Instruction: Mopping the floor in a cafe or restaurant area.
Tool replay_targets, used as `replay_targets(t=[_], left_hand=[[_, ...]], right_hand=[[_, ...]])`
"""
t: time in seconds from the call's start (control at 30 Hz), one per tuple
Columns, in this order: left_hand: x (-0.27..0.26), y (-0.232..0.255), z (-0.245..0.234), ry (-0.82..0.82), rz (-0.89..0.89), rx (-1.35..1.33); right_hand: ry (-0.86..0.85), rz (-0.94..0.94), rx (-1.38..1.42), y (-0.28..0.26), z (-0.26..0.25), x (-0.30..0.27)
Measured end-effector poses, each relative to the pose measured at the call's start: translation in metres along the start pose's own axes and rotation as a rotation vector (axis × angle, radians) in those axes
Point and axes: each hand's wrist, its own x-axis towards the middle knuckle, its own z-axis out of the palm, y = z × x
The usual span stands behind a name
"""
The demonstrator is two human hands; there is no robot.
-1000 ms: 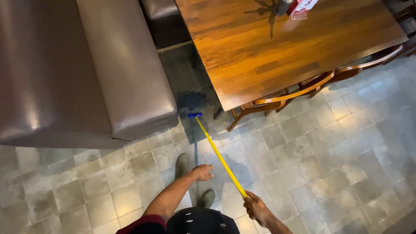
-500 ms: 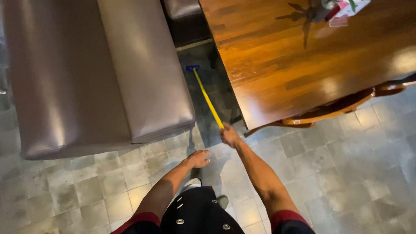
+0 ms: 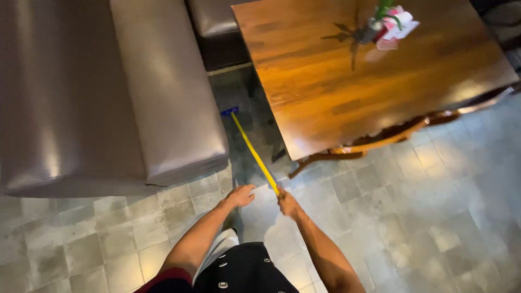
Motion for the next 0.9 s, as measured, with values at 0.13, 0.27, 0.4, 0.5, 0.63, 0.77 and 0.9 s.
replay_targets(t=[0.13, 0.27, 0.4, 0.5, 0.63, 0.77, 0.9], left_hand=[[-0.016, 0.025, 0.042, 0.019, 0.052, 0.007], [-0.051, 0.050, 0.068, 0.156, 0.065, -0.047], [-0.079, 0.055, 0.075, 0.274, 0.081, -0.089], [-0.104, 0.055, 0.060, 0.289, 0.041, -0.065], [-0.117, 0.036, 0.042, 0.330, 0.051, -0.063], [-0.133, 0.027, 0.021, 0.388, 0.145, -0.078], [-0.151, 0.025, 0.003, 0.303, 0.125, -0.033]], right_hand=[[0.120, -0.063, -0.195, 0.055, -0.010, -0.165], [0.117, 0.037, -0.229, 0.113, -0.030, -0.292], [0.107, 0.177, -0.194, 0.123, -0.043, -0.380], [0.099, 0.182, -0.136, 0.123, -0.032, -0.391], [0.101, 0.107, -0.060, 0.126, -0.002, -0.351], [0.167, -0.109, -0.045, 0.115, 0.023, -0.252], [0.211, -0.138, 0.018, 0.062, 0.055, -0.145]])
